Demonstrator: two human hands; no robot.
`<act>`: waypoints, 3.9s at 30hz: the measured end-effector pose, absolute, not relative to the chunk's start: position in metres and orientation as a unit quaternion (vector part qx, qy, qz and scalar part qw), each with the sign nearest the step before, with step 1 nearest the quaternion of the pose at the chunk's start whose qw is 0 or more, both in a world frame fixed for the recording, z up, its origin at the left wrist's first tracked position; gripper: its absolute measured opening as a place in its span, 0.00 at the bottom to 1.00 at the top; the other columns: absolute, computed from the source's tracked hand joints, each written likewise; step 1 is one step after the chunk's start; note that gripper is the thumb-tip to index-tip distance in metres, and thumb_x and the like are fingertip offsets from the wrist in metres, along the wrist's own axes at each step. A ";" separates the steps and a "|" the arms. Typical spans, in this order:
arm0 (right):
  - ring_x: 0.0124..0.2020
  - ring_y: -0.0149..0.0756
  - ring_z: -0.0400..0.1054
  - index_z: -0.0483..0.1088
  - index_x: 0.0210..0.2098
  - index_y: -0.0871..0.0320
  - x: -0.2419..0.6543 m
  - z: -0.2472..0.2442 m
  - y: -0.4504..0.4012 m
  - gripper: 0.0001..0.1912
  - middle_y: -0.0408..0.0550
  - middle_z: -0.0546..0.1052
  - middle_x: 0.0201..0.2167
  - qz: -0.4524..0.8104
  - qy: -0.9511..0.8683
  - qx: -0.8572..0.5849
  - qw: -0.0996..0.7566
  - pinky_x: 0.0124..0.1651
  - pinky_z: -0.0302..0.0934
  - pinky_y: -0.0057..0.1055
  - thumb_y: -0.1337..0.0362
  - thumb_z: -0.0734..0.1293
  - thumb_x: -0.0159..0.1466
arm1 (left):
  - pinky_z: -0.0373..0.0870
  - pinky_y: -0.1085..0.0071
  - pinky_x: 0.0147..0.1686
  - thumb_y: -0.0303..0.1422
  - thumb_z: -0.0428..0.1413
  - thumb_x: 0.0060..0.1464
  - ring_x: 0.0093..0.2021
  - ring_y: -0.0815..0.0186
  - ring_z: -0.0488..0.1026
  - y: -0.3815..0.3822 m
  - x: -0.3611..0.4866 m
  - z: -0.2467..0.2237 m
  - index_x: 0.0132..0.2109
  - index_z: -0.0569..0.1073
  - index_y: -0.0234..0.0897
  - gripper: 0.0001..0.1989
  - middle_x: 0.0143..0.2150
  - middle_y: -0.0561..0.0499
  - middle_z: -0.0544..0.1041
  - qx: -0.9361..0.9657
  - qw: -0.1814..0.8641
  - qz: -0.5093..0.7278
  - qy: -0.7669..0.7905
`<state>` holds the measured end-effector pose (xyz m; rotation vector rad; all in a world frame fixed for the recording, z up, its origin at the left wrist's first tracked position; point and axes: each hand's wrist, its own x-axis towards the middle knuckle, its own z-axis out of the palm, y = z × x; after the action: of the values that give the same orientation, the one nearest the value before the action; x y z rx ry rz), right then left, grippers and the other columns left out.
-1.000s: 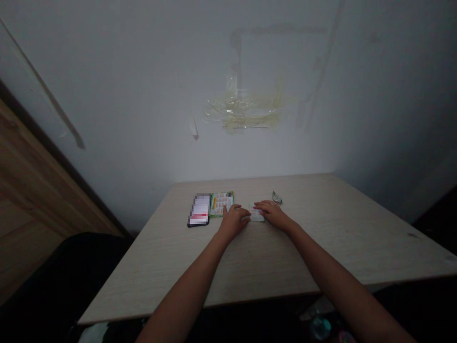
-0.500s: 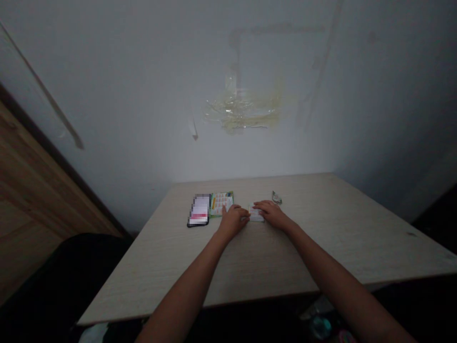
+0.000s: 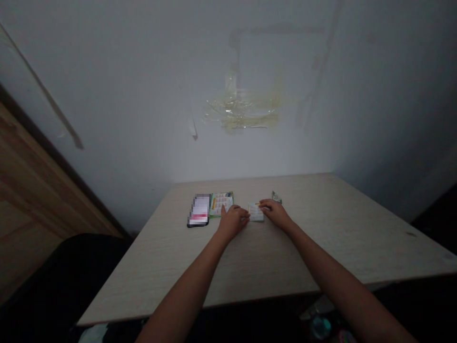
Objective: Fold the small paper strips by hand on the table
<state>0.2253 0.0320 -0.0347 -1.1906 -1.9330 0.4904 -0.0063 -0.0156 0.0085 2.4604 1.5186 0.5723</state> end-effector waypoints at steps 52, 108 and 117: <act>0.46 0.43 0.70 0.78 0.38 0.59 0.233 -0.022 0.022 0.10 0.52 0.77 0.42 0.166 -0.796 -0.476 0.336 0.55 0.63 0.45 0.69 0.69 0.56 | 0.29 0.33 0.66 0.39 0.56 0.61 0.65 0.56 0.63 0.009 -0.009 0.003 0.46 0.79 0.51 0.09 0.56 0.54 0.79 0.845 0.085 0.187 0.494; 0.51 0.43 0.72 0.82 0.39 0.57 0.242 -0.018 0.028 0.10 0.55 0.77 0.53 0.152 -0.784 -0.532 0.280 0.59 0.63 0.41 0.63 0.67 0.64 | 0.39 0.26 0.62 0.47 0.56 0.59 0.63 0.50 0.61 0.005 0.005 -0.004 0.53 0.77 0.55 0.16 0.56 0.53 0.76 0.845 0.030 0.181 0.502; 0.50 0.43 0.70 0.80 0.47 0.58 0.230 -0.017 0.029 0.15 0.56 0.77 0.48 0.068 -0.799 -0.546 0.241 0.58 0.60 0.38 0.67 0.62 0.67 | 0.36 0.26 0.62 0.50 0.54 0.60 0.68 0.48 0.55 0.007 0.004 -0.008 0.55 0.74 0.58 0.18 0.63 0.56 0.72 0.837 0.047 0.158 0.521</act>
<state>0.2297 0.0292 -0.0172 -1.4936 -2.1859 0.1873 0.0038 0.0073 -0.0079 2.5552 1.5907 0.4829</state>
